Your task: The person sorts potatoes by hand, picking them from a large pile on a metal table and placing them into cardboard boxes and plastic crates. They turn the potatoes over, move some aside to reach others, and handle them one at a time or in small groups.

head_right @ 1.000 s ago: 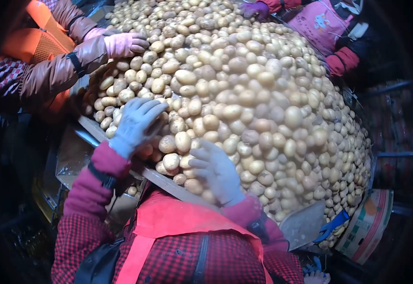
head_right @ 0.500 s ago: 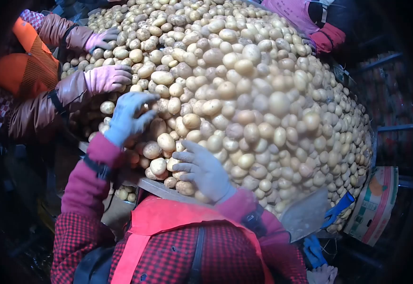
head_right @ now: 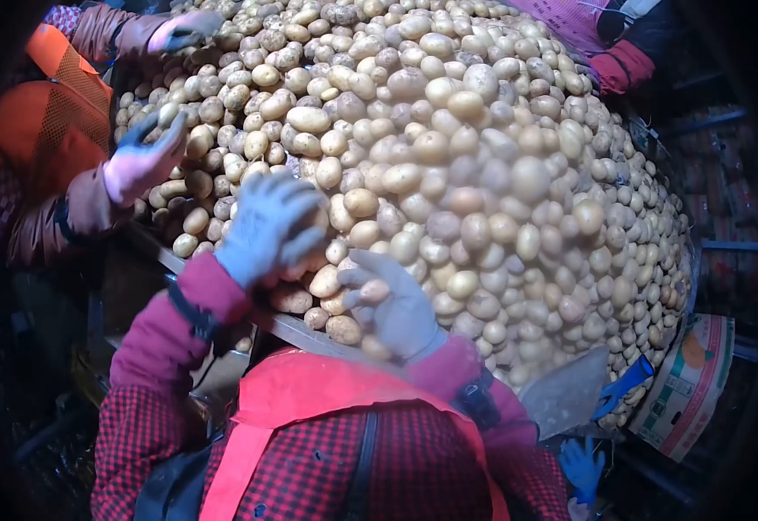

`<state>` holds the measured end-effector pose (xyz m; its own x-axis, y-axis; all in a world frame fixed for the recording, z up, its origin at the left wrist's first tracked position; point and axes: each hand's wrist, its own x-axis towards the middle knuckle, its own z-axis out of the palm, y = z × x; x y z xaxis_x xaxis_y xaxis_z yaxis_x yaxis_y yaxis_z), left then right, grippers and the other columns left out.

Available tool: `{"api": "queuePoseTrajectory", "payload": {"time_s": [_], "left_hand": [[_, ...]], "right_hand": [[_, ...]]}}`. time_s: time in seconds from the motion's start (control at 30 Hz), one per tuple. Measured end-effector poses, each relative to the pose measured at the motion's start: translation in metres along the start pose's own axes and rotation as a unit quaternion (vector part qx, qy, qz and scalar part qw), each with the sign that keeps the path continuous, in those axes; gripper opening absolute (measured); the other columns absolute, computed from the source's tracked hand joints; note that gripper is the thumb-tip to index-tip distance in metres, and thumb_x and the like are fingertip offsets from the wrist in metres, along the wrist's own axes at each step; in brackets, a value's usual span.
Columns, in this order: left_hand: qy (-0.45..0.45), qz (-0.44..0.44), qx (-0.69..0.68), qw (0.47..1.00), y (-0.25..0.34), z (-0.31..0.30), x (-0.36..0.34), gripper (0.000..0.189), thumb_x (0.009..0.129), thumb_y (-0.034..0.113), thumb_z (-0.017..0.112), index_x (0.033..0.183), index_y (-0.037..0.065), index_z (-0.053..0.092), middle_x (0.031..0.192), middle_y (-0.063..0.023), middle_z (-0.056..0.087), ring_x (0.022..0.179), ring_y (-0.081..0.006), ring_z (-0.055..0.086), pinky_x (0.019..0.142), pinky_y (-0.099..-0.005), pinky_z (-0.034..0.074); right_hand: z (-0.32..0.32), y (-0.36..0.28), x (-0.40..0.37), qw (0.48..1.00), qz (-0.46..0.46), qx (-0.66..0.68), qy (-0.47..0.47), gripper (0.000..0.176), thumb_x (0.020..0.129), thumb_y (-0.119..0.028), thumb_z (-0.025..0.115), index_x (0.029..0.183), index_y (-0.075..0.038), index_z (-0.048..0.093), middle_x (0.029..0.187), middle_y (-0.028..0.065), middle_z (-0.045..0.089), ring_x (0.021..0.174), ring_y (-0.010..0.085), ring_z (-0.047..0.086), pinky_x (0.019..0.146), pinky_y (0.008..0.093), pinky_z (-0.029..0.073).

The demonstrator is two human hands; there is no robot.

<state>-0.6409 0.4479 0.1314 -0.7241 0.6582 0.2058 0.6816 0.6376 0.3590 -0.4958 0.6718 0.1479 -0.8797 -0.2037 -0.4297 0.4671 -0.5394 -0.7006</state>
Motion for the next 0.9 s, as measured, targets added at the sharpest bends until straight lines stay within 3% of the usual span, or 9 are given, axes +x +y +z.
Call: {"api": "queuePoseTrajectory", "payload": {"time_s": [0.17, 0.27, 0.4, 0.53, 0.57, 0.67, 0.73, 0.83, 0.9], "left_hand": [[0.079, 0.053, 0.138, 0.986, -0.055, -0.009, 0.032, 0.041, 0.083, 0.040, 0.075, 0.120, 0.026, 0.066, 0.127, -0.0041, 0.061, 0.127, -0.0305, 0.051, 0.107, -0.0564, 0.034], [0.030, -0.052, 0.228, 0.972, -0.084, -0.020, 0.043, 0.044, 0.082, 0.039, 0.076, 0.123, 0.026, 0.066, 0.134, -0.0051, 0.060, 0.131, -0.0303, 0.050, 0.107, -0.0545, 0.036], [0.110, -0.026, 0.265, 0.958, -0.101, -0.024, 0.035, 0.048, 0.080, 0.035, 0.078, 0.126, 0.025, 0.066, 0.136, -0.0072, 0.059, 0.131, -0.0284, 0.050, 0.106, -0.0520, 0.037], [0.203, -0.073, 0.151, 0.965, -0.075, -0.058, 0.003, 0.048, 0.085, 0.027, 0.075, 0.131, 0.017, 0.065, 0.137, -0.0135, 0.060, 0.126, -0.0338, 0.055, 0.104, -0.0502, 0.041], [0.207, -0.028, 0.135, 0.969, -0.062, -0.063, -0.010, 0.046, 0.087, 0.026, 0.074, 0.130, 0.011, 0.066, 0.131, -0.0159, 0.063, 0.121, -0.0362, 0.058, 0.103, -0.0507, 0.043], [0.042, 0.072, 0.073, 0.994, -0.013, -0.060, -0.046, 0.044, 0.083, 0.030, 0.076, 0.120, 0.010, 0.065, 0.127, -0.0160, 0.061, 0.123, -0.0386, 0.057, 0.106, -0.0549, 0.042], [-0.039, 0.099, 0.071, 0.992, 0.009, -0.031, -0.071, 0.050, 0.078, 0.038, 0.079, 0.123, 0.022, 0.066, 0.140, -0.0136, 0.054, 0.133, -0.0377, 0.050, 0.111, -0.0641, 0.033], [0.002, 0.101, 0.081, 0.991, 0.011, -0.015, -0.063, 0.051, 0.078, 0.039, 0.080, 0.125, 0.028, 0.066, 0.137, -0.0119, 0.058, 0.132, -0.0355, 0.052, 0.111, -0.0636, 0.033], [0.035, 0.092, 0.081, 0.992, -0.003, -0.009, -0.048, 0.045, 0.080, 0.032, 0.078, 0.124, 0.029, 0.067, 0.130, -0.0094, 0.062, 0.129, -0.0335, 0.054, 0.109, -0.0634, 0.035]], "right_hand": [[0.001, -0.003, -0.002, 0.999, 0.006, 0.018, 0.027, 0.049, 0.101, 0.012, 0.045, 0.147, -0.003, 0.047, 0.126, 0.0152, 0.062, 0.088, 0.0087, 0.053, 0.072, 0.0212, 0.045], [0.010, -0.008, -0.004, 0.998, 0.016, -0.020, 0.052, 0.052, 0.099, 0.014, 0.045, 0.148, -0.004, 0.047, 0.128, 0.0158, 0.062, 0.089, 0.0098, 0.055, 0.073, 0.0220, 0.046], [0.005, -0.003, -0.004, 0.999, 0.011, 0.033, 0.039, 0.055, 0.097, 0.017, 0.044, 0.148, -0.005, 0.047, 0.128, 0.0171, 0.061, 0.093, 0.0125, 0.058, 0.074, 0.0230, 0.048], [0.009, -0.004, -0.003, 0.998, 0.013, 0.015, 0.058, 0.056, 0.096, 0.018, 0.042, 0.148, -0.005, 0.047, 0.127, 0.0182, 0.061, 0.094, 0.0148, 0.059, 0.073, 0.0239, 0.048], [0.006, -0.003, -0.002, 0.998, 0.012, 0.023, 0.050, 0.056, 0.096, 0.018, 0.042, 0.147, -0.005, 0.047, 0.127, 0.0185, 0.061, 0.095, 0.0150, 0.060, 0.073, 0.0241, 0.048], [0.007, 0.000, 0.000, 0.999, 0.005, -0.002, 0.042, 0.058, 0.095, 0.020, 0.039, 0.148, -0.004, 0.047, 0.127, 0.0188, 0.061, 0.094, 0.0138, 0.059, 0.072, 0.0227, 0.047], [0.008, -0.001, 0.002, 0.999, 0.001, -0.028, 0.042, 0.058, 0.095, 0.020, 0.039, 0.148, -0.003, 0.046, 0.126, 0.0183, 0.061, 0.094, 0.0134, 0.059, 0.072, 0.0220, 0.047], [-0.003, 0.007, 0.002, 0.996, -0.017, -0.085, -0.002, 0.046, 0.106, -0.004, 0.046, 0.152, -0.002, 0.042, 0.134, 0.0201, 0.061, 0.109, 0.0211, 0.065, 0.086, 0.0282, 0.052], [-0.006, 0.012, 0.001, 0.998, -0.014, -0.052, -0.015, 0.047, 0.106, -0.003, 0.046, 0.152, -0.002, 0.042, 0.134, 0.0198, 0.061, 0.109, 0.0204, 0.064, 0.085, 0.0277, 0.052]]}}
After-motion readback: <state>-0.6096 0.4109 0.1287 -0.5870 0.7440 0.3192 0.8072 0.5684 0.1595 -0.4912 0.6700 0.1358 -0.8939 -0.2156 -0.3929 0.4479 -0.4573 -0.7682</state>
